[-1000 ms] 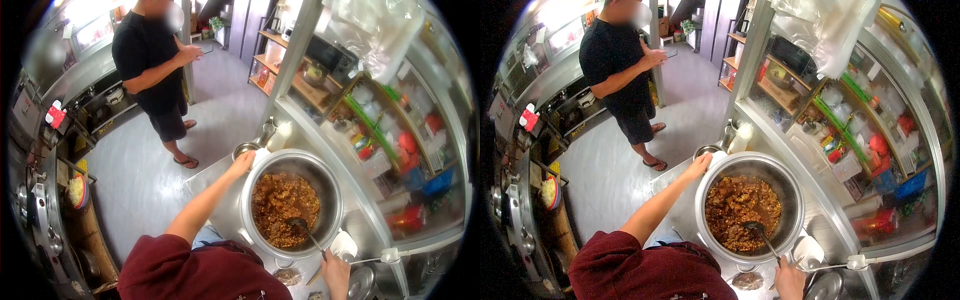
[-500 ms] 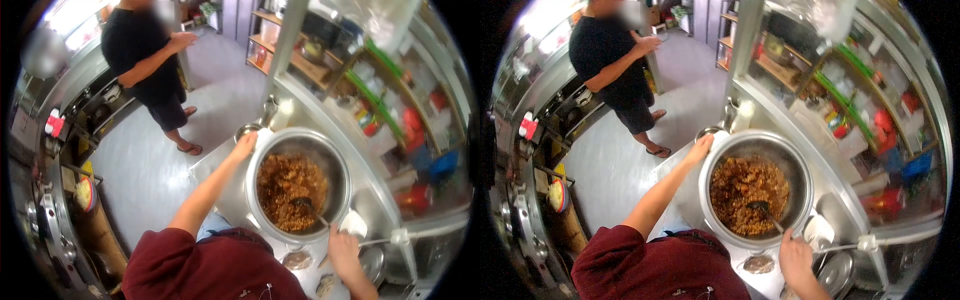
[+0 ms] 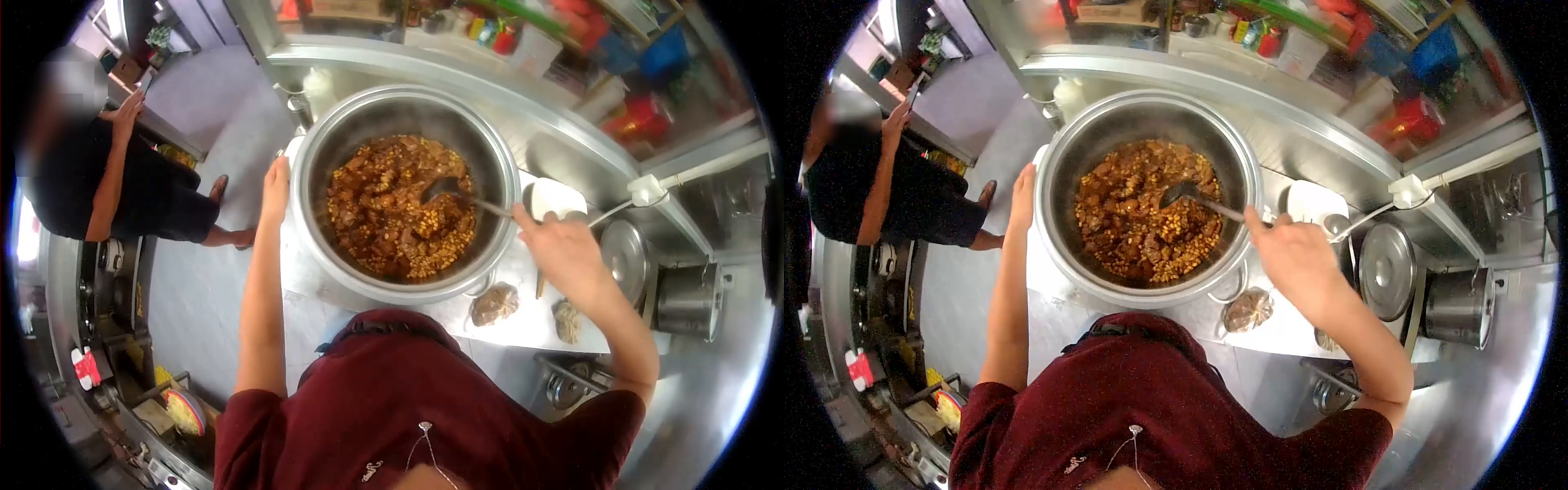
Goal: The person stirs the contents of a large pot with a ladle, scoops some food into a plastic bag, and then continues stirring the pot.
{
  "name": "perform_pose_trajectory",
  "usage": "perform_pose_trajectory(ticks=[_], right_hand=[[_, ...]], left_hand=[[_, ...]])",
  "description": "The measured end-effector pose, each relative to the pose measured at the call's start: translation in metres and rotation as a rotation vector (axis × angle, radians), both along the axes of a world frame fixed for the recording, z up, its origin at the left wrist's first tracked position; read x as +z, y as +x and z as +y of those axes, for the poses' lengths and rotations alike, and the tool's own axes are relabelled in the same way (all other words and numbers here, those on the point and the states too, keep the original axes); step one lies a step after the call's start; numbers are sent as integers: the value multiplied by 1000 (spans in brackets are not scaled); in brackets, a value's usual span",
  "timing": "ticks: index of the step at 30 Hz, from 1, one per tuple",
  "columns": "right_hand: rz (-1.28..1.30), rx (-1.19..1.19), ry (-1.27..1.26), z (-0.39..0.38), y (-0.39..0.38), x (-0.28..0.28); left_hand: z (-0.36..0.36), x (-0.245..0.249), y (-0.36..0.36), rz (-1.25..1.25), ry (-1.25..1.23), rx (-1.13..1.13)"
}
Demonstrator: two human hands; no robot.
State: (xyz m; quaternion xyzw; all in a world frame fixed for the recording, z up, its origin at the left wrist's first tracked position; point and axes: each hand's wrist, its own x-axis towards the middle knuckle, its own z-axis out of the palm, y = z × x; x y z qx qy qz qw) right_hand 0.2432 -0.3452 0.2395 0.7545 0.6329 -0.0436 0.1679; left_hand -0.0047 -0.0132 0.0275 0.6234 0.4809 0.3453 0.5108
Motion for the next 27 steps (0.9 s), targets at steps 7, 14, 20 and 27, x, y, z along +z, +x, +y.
perform_pose_trajectory(ticks=[7, 14, 20, 27], right_hand=[[-107, 153, 10, 2, -16, -32], [-147, 127, 16, 23, 2, -40], [-42, 75, 137, 21, 16, -23], [-263, 182, 22, 33, -4, -57]], left_hand=[[11, -19, -1, -6, 3, -16], [13, -16, -2, -9, -27, -71], [4, -5, 0, -1, -23, -47], [5, -7, 0, -17, -17, -62]])
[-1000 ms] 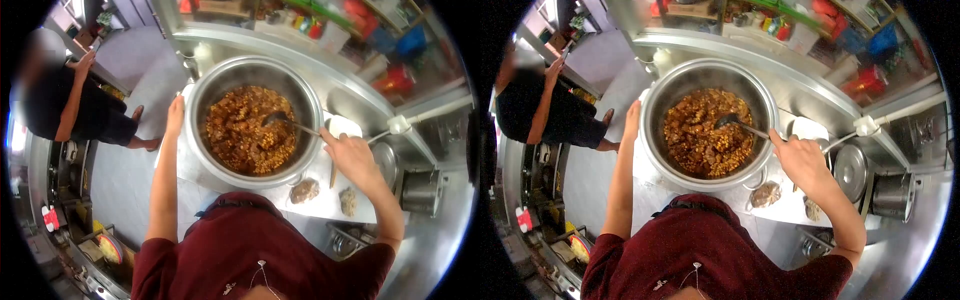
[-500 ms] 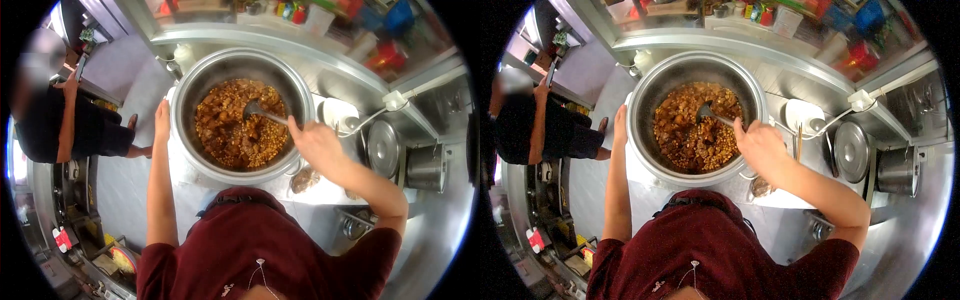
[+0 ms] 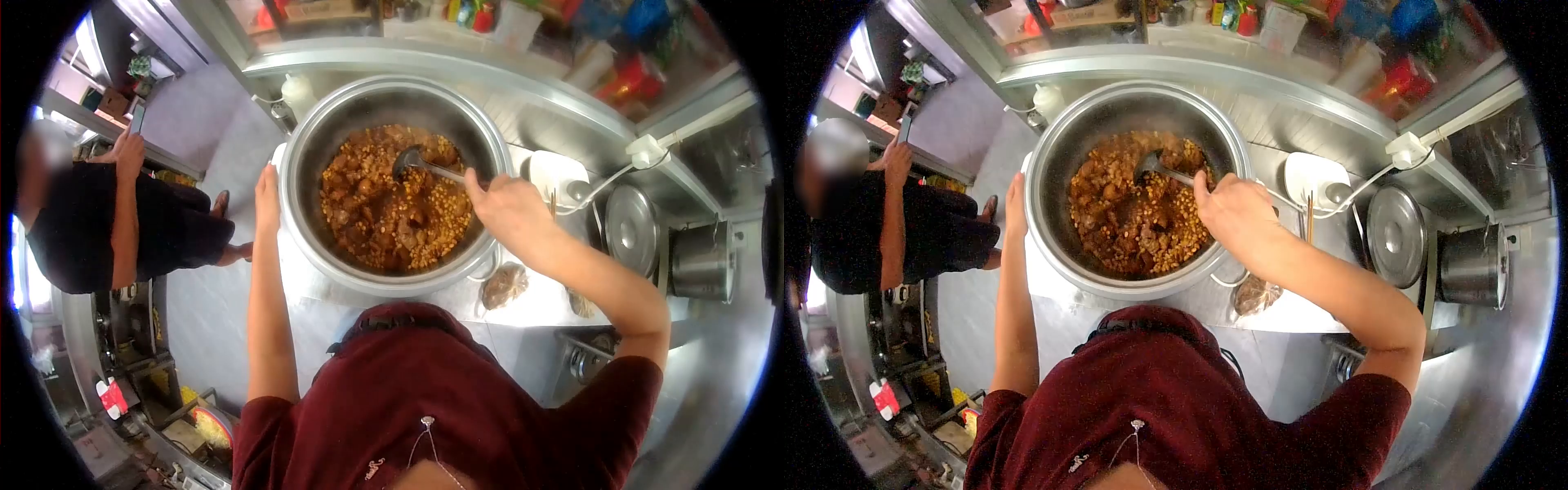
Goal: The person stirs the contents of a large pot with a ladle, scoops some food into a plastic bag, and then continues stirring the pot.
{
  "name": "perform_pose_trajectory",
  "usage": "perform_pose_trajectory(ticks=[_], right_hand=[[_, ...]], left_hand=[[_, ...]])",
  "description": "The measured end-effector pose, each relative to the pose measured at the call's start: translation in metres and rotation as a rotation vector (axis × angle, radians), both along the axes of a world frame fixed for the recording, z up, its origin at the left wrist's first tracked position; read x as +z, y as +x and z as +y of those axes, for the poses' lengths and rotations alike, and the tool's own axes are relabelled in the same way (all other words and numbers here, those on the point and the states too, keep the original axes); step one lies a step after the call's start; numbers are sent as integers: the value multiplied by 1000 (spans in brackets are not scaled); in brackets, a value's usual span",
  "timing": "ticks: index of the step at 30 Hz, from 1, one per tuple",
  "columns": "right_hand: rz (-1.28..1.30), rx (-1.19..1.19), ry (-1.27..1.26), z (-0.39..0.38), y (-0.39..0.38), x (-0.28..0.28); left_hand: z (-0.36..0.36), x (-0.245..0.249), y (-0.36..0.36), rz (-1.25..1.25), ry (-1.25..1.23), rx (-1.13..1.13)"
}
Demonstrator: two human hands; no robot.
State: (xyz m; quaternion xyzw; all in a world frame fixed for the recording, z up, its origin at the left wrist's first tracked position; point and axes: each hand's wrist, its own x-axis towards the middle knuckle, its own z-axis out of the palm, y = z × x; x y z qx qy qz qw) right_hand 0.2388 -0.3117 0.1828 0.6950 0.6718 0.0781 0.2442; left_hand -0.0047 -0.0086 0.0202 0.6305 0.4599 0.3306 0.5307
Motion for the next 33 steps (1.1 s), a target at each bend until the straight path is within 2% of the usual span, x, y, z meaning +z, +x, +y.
perform_pose_trajectory(ticks=[3, 4, 11, 14, 21, 28, 33], right_hand=[[-7, -4, 2, 2, 6, -6], [79, -48, 24, 3, 8, -4], [237, -100, 104, -7, 14, -15], [232, -128, 153, -8, 4, -27], [269, -137, 236, -19, 4, -35], [137, -22, 276, -13, -4, -50], [242, -33, 238, 1, -5, -42]], left_hand=[[3, -4, -1, -5, -3, 1], [3, -5, -1, -10, -3, 1], [-4, 5, -1, 46, -42, 22], [14, -23, -6, 30, -10, 13], [1, -6, -2, 10, -16, 14], [8, -12, 1, -70, -58, 5], [6, -10, 1, -109, -90, -9]])
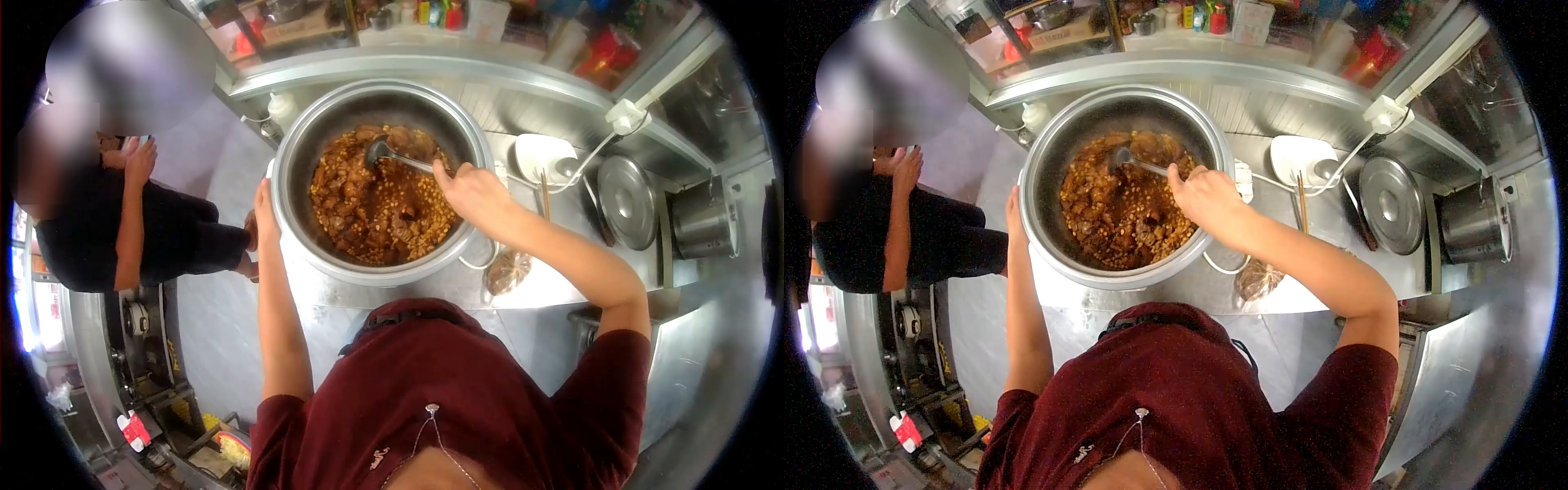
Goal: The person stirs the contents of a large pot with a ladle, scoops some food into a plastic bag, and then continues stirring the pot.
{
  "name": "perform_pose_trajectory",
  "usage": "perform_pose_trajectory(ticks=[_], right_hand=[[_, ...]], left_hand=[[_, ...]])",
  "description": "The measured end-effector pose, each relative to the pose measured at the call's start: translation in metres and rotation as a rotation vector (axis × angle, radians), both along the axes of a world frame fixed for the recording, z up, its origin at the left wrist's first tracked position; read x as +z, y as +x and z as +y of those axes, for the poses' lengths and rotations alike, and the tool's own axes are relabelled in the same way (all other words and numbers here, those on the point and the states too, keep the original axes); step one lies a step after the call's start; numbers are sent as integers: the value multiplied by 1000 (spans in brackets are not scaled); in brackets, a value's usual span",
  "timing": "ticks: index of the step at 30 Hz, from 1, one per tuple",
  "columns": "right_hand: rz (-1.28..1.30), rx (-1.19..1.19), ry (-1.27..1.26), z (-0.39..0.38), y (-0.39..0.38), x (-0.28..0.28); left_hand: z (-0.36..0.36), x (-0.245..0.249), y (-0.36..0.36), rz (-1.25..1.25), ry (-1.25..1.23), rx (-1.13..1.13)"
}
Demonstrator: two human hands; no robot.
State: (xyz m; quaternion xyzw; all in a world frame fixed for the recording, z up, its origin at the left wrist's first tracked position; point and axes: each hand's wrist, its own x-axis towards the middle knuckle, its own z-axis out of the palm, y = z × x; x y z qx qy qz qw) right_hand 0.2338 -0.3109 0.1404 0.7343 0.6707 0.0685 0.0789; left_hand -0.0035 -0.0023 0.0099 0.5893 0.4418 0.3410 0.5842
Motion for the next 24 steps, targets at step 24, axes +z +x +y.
perform_pose_trajectory(ticks=[24], right_hand=[[-4, -74, 11, -14, 13, 14]], left_hand=[[-3, -1, 0, 9, -73, 104]])
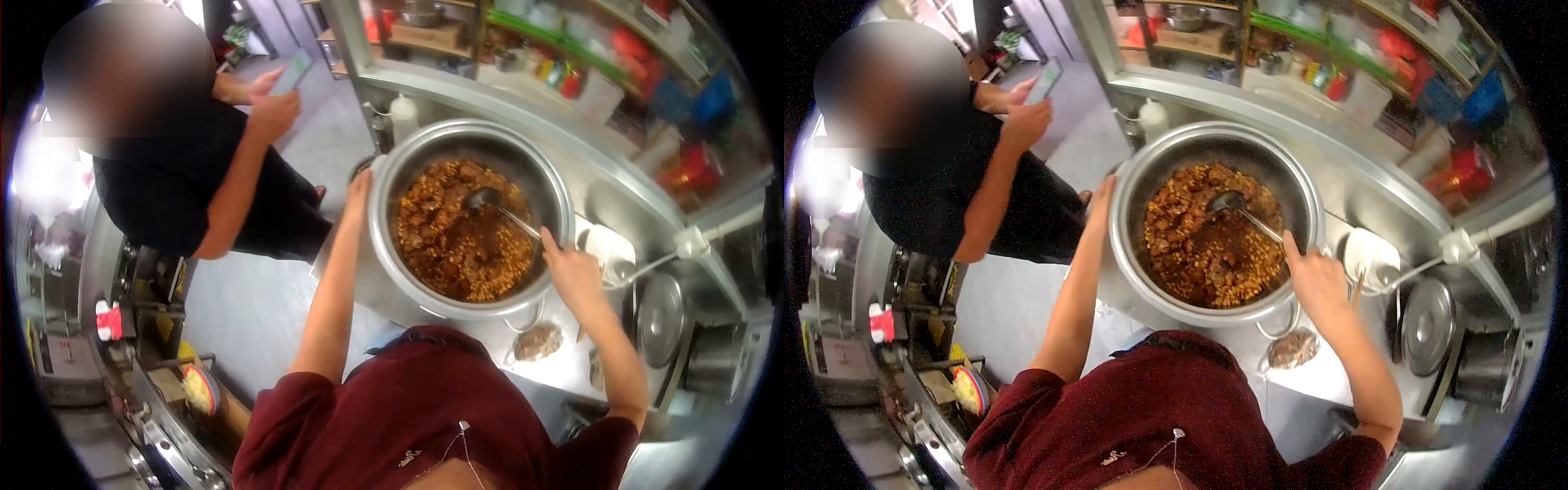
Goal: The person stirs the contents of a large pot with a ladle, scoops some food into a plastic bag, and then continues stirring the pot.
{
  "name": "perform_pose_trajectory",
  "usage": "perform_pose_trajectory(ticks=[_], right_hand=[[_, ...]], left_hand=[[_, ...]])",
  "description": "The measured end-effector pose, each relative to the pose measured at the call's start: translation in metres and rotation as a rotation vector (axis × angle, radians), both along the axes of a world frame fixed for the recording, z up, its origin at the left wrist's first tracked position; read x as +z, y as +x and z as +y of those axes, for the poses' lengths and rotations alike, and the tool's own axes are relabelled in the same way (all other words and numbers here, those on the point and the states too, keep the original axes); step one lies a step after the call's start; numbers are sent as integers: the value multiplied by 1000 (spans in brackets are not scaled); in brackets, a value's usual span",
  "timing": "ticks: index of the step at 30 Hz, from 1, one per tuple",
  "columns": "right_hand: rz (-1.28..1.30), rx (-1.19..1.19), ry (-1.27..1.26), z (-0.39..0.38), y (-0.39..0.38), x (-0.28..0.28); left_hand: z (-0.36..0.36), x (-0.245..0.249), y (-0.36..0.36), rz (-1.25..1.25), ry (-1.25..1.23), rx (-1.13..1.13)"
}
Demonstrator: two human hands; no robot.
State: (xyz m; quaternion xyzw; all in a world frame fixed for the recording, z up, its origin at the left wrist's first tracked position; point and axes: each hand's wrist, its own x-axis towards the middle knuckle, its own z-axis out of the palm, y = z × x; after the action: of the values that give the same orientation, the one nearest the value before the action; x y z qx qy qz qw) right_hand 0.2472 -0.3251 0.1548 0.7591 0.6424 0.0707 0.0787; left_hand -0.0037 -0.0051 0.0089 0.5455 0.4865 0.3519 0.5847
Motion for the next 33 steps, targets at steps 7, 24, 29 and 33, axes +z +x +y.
perform_pose_trajectory(ticks=[7, 24, 29, 33], right_hand=[[136, -107, 126, -5, 1, -17], [142, -123, 116, -12, -3, 1], [84, -96, 51, -6, -11, 0], [49, -83, -9, -1, -18, 2]], left_hand=[[2, -1, -2, -38, -35, -28], [20, -37, -8, -21, -25, -36], [13, -29, -5, -8, -2, -3], [22, -41, -6, -16, 10, -14]])
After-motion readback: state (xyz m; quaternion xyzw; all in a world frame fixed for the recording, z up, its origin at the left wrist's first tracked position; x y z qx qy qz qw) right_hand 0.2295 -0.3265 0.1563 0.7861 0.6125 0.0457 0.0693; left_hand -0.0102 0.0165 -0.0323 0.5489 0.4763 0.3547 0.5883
